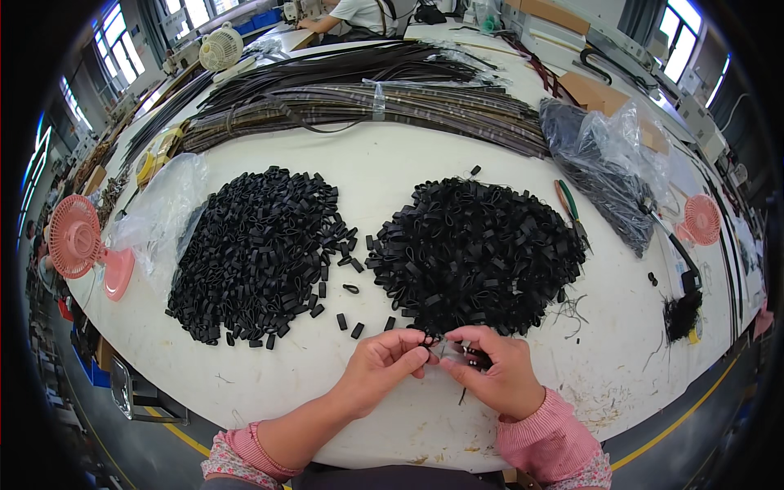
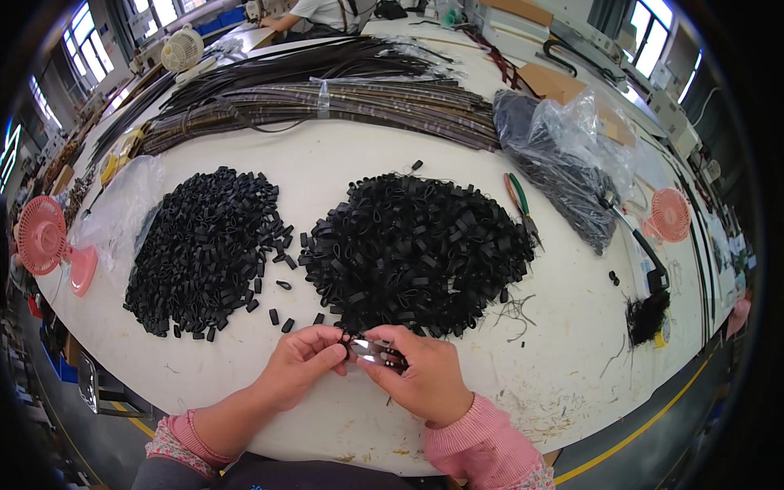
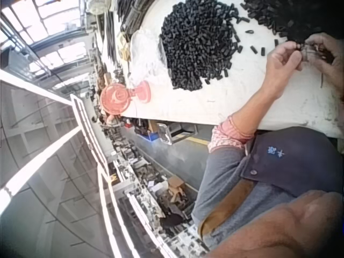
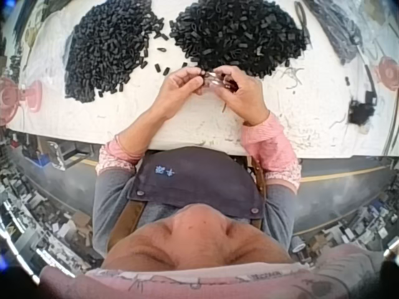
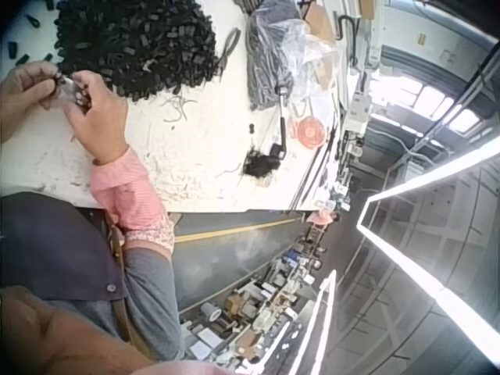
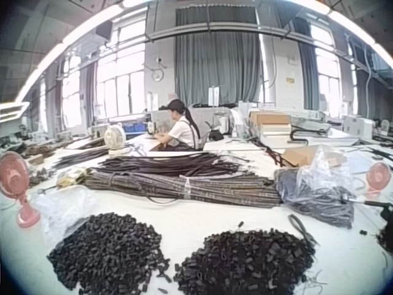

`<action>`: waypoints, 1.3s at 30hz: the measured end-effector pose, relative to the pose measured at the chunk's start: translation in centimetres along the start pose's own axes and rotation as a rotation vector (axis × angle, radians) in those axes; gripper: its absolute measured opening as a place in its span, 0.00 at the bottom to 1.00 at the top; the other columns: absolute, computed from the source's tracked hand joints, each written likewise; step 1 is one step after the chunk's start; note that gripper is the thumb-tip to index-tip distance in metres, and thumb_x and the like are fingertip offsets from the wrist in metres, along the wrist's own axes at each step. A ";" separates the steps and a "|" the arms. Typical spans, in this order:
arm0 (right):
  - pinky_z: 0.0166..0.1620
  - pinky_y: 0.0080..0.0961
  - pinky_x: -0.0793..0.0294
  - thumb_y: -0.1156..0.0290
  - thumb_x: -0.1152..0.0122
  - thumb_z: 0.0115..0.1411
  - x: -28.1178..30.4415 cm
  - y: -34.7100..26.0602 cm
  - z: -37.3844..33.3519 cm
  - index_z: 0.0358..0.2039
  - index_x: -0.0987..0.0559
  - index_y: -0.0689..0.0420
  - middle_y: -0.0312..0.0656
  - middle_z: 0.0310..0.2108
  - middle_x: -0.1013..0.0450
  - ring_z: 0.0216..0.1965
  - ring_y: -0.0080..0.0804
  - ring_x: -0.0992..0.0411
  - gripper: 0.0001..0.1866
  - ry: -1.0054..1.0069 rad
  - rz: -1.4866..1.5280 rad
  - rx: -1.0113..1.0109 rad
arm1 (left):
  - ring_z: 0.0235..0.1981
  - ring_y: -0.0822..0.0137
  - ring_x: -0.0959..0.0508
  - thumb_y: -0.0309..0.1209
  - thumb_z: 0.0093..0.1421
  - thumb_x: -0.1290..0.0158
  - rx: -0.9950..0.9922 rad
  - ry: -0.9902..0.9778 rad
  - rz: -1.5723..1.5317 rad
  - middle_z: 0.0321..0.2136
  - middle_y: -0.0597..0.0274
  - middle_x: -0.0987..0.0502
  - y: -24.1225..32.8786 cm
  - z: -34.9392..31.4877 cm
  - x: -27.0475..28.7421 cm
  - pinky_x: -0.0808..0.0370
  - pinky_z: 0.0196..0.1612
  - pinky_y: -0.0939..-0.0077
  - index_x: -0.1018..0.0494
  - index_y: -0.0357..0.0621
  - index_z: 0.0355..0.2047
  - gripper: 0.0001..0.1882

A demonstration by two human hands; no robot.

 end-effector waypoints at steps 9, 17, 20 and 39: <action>0.23 0.25 0.37 0.63 0.30 0.55 1.0 -1.7 0.3 0.37 0.17 0.49 0.30 0.18 0.30 0.17 0.29 0.32 0.10 0.064 -0.440 0.343 | 0.30 0.85 0.32 0.23 0.62 0.42 -0.155 -0.005 0.242 0.30 0.77 0.30 0.7 -0.4 -0.4 0.33 0.33 0.89 0.30 0.44 0.60 0.24; 0.22 0.26 0.38 0.64 0.30 0.54 0.2 -1.6 0.3 0.36 0.17 0.47 0.30 0.16 0.34 0.15 0.28 0.34 0.09 0.076 -0.505 0.361 | 0.30 0.86 0.33 0.23 0.62 0.42 -0.149 -0.033 0.321 0.31 0.77 0.30 0.6 -0.4 -0.3 0.33 0.33 0.90 0.31 0.43 0.61 0.27; 0.22 0.26 0.38 0.64 0.31 0.54 0.2 -1.5 0.3 0.36 0.17 0.47 0.30 0.16 0.34 0.15 0.28 0.34 0.09 0.078 -0.498 0.364 | 0.30 0.86 0.33 0.23 0.62 0.42 -0.166 -0.030 0.308 0.31 0.76 0.29 0.7 -0.4 -0.4 0.32 0.34 0.90 0.31 0.43 0.61 0.26; 0.23 0.26 0.35 0.64 0.32 0.56 0.2 -1.3 0.3 0.36 0.17 0.47 0.29 0.16 0.33 0.16 0.27 0.32 0.07 0.039 -0.462 0.348 | 0.31 0.84 0.31 0.24 0.62 0.41 -0.163 -0.048 0.344 0.31 0.74 0.27 0.0 -0.4 -0.2 0.29 0.36 0.88 0.31 0.42 0.61 0.26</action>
Point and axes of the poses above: each hand's wrist, its own z-axis towards the middle knuckle, its own x-axis out of the back of the hand, y = z × x, the point moved 4 cm from there along z, towards the middle knuckle
